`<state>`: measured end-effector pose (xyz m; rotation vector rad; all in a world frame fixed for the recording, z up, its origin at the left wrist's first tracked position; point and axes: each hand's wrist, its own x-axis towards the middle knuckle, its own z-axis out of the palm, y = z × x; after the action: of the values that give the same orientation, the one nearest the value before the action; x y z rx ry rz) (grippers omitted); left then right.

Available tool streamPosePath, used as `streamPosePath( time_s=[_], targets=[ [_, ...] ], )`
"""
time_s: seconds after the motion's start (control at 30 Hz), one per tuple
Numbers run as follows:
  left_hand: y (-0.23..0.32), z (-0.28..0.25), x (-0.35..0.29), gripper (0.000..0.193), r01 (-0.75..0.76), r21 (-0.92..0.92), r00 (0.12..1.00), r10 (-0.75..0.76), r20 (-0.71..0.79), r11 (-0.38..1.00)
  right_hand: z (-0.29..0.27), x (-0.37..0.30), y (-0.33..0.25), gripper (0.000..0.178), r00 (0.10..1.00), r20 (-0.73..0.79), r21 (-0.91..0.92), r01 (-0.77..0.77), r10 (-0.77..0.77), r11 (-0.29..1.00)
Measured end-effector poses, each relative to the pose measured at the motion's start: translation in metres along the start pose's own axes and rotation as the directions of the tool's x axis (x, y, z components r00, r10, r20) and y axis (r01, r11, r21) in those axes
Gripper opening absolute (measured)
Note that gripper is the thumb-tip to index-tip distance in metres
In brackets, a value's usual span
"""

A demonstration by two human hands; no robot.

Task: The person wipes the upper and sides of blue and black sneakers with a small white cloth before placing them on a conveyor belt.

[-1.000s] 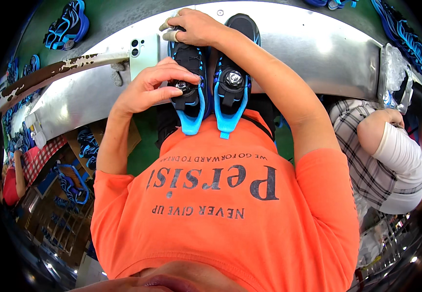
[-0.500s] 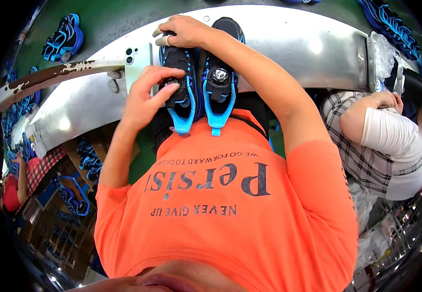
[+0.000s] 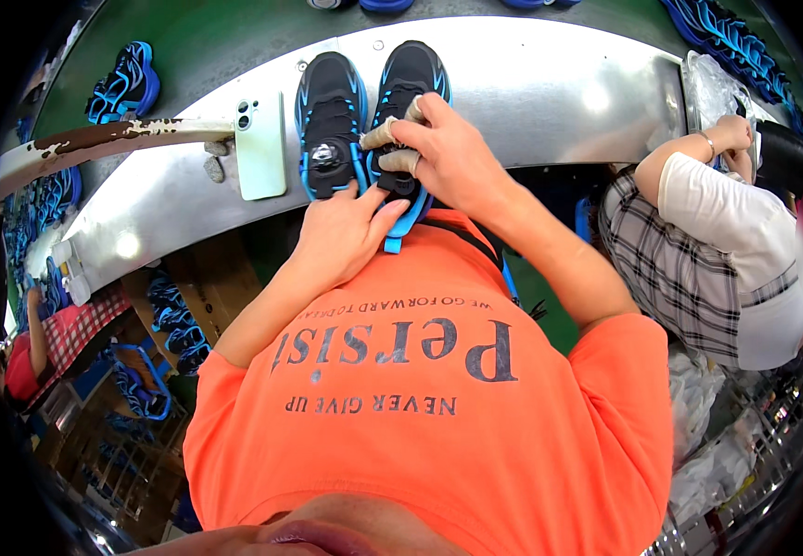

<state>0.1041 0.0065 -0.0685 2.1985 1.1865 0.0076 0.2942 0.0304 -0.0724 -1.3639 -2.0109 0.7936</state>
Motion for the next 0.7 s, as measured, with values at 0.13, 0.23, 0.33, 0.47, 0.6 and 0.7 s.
streamPosePath(
  time_s=[0.13, 0.23, 0.33, 0.47, 0.6, 0.7],
  targets=[
    [-0.016, -0.015, 0.011, 0.037, -0.066, 0.017, 0.992, 0.068, -0.11, 0.998, -0.008, -0.003, -0.002, 0.032, 0.988, 0.049, 0.191, -0.155, 0.149, 0.969],
    [-0.022, -0.074, 0.011, 0.047, 0.117, -0.235, 0.989, -0.134, -0.058, 0.965, -0.037, 0.008, 0.004, 0.028, 0.992, 0.004, 0.338, -0.119, 0.125, 0.934],
    [-0.029, -0.116, 0.014, 0.043, 0.139, -0.137, 0.962, -0.167, -0.218, 0.981, -0.05, 0.008, 0.022, 0.024, 0.961, -0.05, 0.259, -0.25, 0.271, 0.933],
    [-0.061, -0.142, 0.053, 0.044, 0.242, 0.121, 0.83, -0.141, -0.54, 0.963, -0.043, 0.007, 0.036, 0.024, 0.975, -0.048, 0.191, -0.205, 0.218, 0.96],
    [-0.119, -0.177, 0.118, 0.049, 0.421, 0.172, 0.777, -0.256, -0.575, 0.891, -0.036, 0.038, 0.028, 0.026, 0.976, 0.022, 0.125, -0.22, 0.219, 0.967],
    [-0.149, -0.166, 0.169, 0.036, 0.497, 0.347, 0.605, -0.032, -0.795, 0.795, -0.037, 0.06, 0.046, 0.031, 0.977, -0.017, 0.132, -0.209, 0.213, 0.969]
  ],
)
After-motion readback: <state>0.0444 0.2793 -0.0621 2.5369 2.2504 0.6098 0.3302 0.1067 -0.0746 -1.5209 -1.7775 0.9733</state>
